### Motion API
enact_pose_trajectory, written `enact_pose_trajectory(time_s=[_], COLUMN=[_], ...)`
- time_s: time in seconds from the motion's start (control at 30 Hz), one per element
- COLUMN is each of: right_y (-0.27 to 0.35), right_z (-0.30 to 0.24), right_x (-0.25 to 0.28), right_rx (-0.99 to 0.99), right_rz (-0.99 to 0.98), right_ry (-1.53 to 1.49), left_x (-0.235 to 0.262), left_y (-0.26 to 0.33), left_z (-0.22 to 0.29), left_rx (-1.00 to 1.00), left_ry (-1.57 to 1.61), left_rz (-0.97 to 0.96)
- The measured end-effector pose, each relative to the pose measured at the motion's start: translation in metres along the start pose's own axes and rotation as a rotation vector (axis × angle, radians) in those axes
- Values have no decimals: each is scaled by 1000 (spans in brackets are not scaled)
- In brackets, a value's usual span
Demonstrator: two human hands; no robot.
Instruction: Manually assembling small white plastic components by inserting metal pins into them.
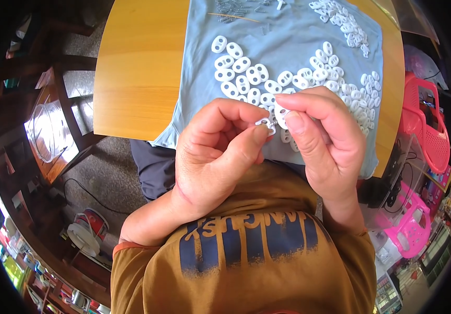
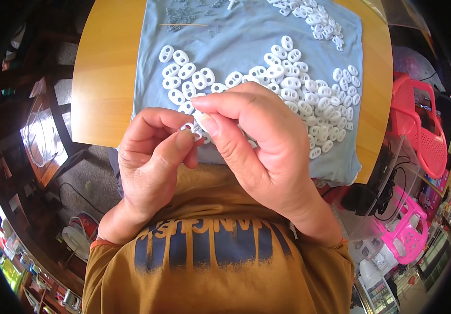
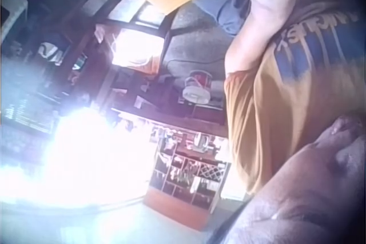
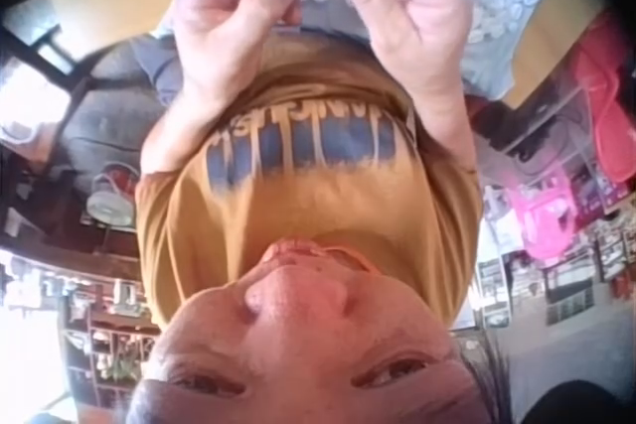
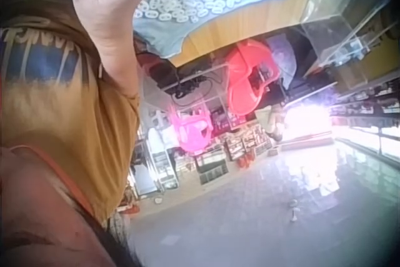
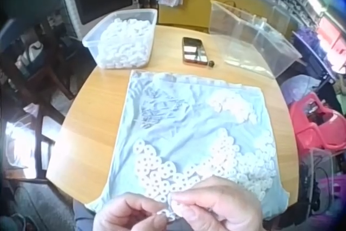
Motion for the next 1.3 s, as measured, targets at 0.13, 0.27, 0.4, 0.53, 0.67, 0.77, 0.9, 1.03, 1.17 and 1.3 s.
enact_pose_trajectory(time_s=[0.13, 0.27, 0.4, 0.53, 0.67, 0.77, 0.9, 1.03, 1.17, 1.3], right_y=[-2, -1, 2, 4, 9, 10, 9, 10, 11, 10], right_z=[3, 2, 2, 8, -2, -1, 3, 5, 8, 9], right_x=[0, -1, -1, 1, -2, -1, 1, 3, 4, 4], right_rx=[180, 166, 63, 100, 29, -13, 87, 115, 137, 176], right_rz=[-58, -60, -26, -39, -104, -126, -158, -164, -187, -197], right_ry=[147, 156, 72, 12, -33, -71, -51, -41, -40, -27], left_x=[-1, 0, -2, 1, 0, 0, 1, 1, 0, -1], left_y=[0, 0, -1, 0, 0, 3, 4, 3, 2, 1], left_z=[0, 1, 1, -1, -2, -2, -2, -1, -1, 1], left_rx=[-9, 5, 10, 3, -27, -33, -37, -29, 15, 66], left_ry=[14, 18, 44, 8, 42, 70, 32, 47, 82, 128], left_rz=[-5, -16, -52, -111, -90, -110, -126, -148, -159, -166])
Point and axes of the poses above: each hand's wrist, its own y-axis away from the middle knuckle, its own x-axis out of the back of the hand, z = x × y, the point moved 1 cm from there along -y, towards the middle knuckle, and after that the axes turned 11 degrees about x, right-handed, at the moved point
